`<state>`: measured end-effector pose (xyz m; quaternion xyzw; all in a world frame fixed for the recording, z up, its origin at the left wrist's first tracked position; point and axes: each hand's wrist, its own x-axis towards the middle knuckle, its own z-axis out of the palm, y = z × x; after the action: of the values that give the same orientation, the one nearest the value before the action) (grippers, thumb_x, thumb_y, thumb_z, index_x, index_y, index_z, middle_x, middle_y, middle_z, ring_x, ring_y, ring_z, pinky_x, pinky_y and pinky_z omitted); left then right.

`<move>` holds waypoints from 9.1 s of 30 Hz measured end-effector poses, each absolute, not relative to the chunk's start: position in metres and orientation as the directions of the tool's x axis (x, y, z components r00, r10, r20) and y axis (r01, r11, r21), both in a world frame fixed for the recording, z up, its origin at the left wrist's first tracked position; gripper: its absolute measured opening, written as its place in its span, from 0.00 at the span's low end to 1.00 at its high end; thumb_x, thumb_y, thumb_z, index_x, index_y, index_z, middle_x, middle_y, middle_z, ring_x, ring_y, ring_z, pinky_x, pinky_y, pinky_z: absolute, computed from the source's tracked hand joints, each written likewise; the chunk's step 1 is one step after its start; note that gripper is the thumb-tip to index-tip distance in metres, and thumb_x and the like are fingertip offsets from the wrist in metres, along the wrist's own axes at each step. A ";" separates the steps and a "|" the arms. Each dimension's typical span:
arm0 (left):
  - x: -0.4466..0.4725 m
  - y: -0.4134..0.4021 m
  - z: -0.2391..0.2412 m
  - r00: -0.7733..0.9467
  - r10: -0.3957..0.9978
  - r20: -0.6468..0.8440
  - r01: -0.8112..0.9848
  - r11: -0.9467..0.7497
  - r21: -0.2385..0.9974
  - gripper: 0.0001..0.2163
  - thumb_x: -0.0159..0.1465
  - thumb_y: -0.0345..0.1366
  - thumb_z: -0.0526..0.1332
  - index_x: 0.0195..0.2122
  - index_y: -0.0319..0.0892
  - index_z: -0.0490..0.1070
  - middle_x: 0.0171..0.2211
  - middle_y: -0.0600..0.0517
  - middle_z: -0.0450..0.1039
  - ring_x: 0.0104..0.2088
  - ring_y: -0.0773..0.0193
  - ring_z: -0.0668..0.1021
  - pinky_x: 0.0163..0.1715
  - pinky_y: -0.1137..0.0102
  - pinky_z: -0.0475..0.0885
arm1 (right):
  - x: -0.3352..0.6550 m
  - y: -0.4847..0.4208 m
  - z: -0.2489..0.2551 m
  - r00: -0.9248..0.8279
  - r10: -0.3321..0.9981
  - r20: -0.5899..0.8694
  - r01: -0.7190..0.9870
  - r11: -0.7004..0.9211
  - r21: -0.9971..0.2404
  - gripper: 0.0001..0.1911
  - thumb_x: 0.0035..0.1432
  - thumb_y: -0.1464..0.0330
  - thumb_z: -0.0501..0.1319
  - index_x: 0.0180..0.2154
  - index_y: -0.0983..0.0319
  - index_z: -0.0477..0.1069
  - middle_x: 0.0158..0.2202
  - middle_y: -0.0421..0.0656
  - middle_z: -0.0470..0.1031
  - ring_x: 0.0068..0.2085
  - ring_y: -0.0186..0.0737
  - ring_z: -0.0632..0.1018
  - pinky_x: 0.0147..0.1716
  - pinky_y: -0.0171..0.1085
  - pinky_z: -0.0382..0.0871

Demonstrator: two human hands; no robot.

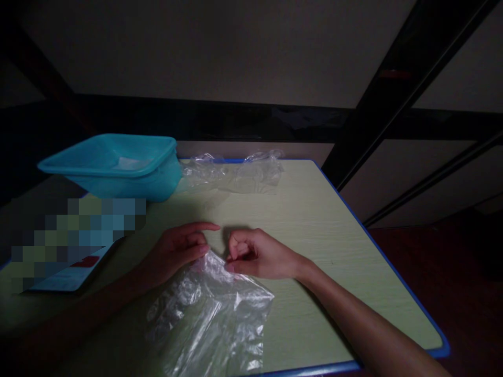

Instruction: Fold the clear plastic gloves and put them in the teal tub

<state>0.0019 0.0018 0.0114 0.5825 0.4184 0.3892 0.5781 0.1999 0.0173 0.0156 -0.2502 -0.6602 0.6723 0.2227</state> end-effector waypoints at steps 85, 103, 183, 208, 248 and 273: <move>-0.012 0.019 0.012 -0.151 0.988 0.030 0.080 -0.018 0.997 0.09 0.48 0.34 0.60 0.31 0.41 0.63 0.29 0.55 0.70 0.25 0.68 0.74 0.18 0.76 0.68 | 0.245 0.039 0.022 -0.722 0.689 -0.060 0.654 0.653 -0.383 0.47 0.49 0.46 0.57 0.63 0.62 0.44 0.65 0.51 0.44 0.64 0.54 0.47 0.59 0.59 0.38; -0.016 0.001 0.008 0.199 0.943 0.267 0.376 -0.325 0.868 0.10 0.59 0.31 0.53 0.42 0.42 0.60 0.29 0.56 0.69 0.23 0.68 0.78 0.17 0.78 0.66 | 0.245 -0.005 0.048 -0.832 0.554 -0.033 0.547 0.808 -0.218 0.02 0.54 0.72 0.59 0.33 0.61 0.69 0.31 0.41 0.71 0.35 0.40 0.71 0.38 0.41 0.64; -0.015 -0.001 0.005 0.440 0.785 0.437 0.618 -0.617 0.487 0.07 0.58 0.31 0.57 0.30 0.38 0.75 0.29 0.48 0.77 0.28 0.63 0.78 0.31 0.71 0.73 | 0.241 0.022 0.034 -0.625 0.767 0.144 0.591 0.586 -0.554 0.05 0.63 0.68 0.44 0.34 0.60 0.54 0.23 0.36 0.61 0.22 0.31 0.64 0.21 0.33 0.57; -0.004 0.013 0.010 0.061 0.998 0.026 0.444 -0.050 0.894 0.12 0.50 0.35 0.60 0.36 0.39 0.68 0.22 0.55 0.71 0.24 0.64 0.76 0.24 0.73 0.70 | 0.207 0.035 0.009 -0.248 0.944 0.217 0.654 0.328 -0.682 0.02 0.59 0.71 0.48 0.34 0.61 0.57 0.19 0.37 0.64 0.20 0.33 0.64 0.21 0.34 0.54; -0.012 0.033 0.023 -0.001 0.995 0.099 0.609 -0.078 0.789 0.07 0.52 0.33 0.56 0.33 0.40 0.63 0.29 0.54 0.70 0.22 0.66 0.75 0.21 0.73 0.67 | 0.205 0.035 0.004 -0.216 0.953 0.211 0.780 0.298 -0.550 0.19 0.48 0.73 0.49 0.45 0.64 0.57 0.22 0.41 0.69 0.23 0.39 0.68 0.24 0.36 0.54; 0.013 0.076 0.013 0.171 0.970 0.174 0.846 -0.235 0.479 0.08 0.51 0.26 0.55 0.17 0.41 0.62 0.21 0.55 0.63 0.26 0.65 0.70 0.27 0.72 0.62 | 0.206 0.036 0.003 -0.223 0.949 0.224 0.784 0.311 -0.537 0.18 0.49 0.73 0.50 0.45 0.64 0.58 0.22 0.41 0.71 0.23 0.38 0.69 0.24 0.36 0.56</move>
<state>0.0126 0.0757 0.0131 0.7528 0.6029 0.2254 0.1374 0.2057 0.0355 0.0031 -0.5654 -0.7662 0.1570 0.2620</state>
